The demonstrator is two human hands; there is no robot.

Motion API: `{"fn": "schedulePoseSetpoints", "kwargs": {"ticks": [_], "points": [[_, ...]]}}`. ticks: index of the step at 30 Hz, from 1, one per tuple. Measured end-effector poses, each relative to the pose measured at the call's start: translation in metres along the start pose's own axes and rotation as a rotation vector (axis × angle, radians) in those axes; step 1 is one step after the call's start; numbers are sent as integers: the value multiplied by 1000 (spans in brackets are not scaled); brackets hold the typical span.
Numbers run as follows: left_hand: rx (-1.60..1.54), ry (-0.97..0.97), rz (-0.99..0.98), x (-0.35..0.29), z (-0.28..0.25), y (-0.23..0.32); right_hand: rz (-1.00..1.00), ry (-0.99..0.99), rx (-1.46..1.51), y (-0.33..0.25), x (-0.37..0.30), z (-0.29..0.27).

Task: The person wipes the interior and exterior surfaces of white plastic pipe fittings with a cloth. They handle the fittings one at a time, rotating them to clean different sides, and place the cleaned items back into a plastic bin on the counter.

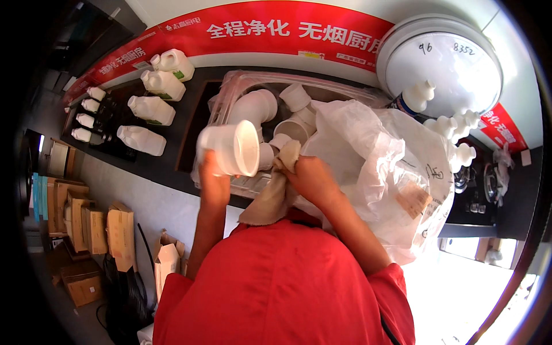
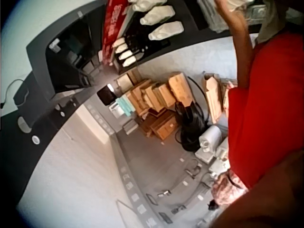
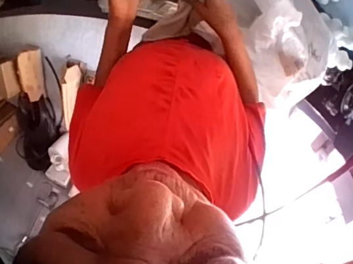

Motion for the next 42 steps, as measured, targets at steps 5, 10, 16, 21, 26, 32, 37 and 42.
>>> {"fn": "schedulePoseSetpoints", "kwargs": {"ticks": [5,10,16,21,26,32,37,42], "points": [[-379,-2,-206,5,-8,-2,-1,102,347,0,-11,-39],[-516,-80,-423,-4,7,-30,-128,353,926,-28,-24,-92],[-735,-236,-558,-12,28,-48,-519,319,901,-65,-56,-92],[-435,23,-488,-22,38,-43,-693,182,184,-105,-45,-66],[-498,-287,-412,-24,42,-26,-633,154,20,-105,-44,-49],[66,-220,3,-14,32,5,-96,-338,1017,-74,-38,-8],[173,-231,28,-14,44,14,-57,-456,1327,-63,-39,-1],[136,-255,3,-14,43,9,81,-398,1255,-69,-42,-5]]}}
Point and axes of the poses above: each hand's wrist, its own x-axis towards the middle knuckle, its own z-axis out of the palm, y = z × x, the point moved 9 cm from there along x, towards the middle knuckle, and after that the axes turned 3 degrees about -x, right-handed, at the moved point
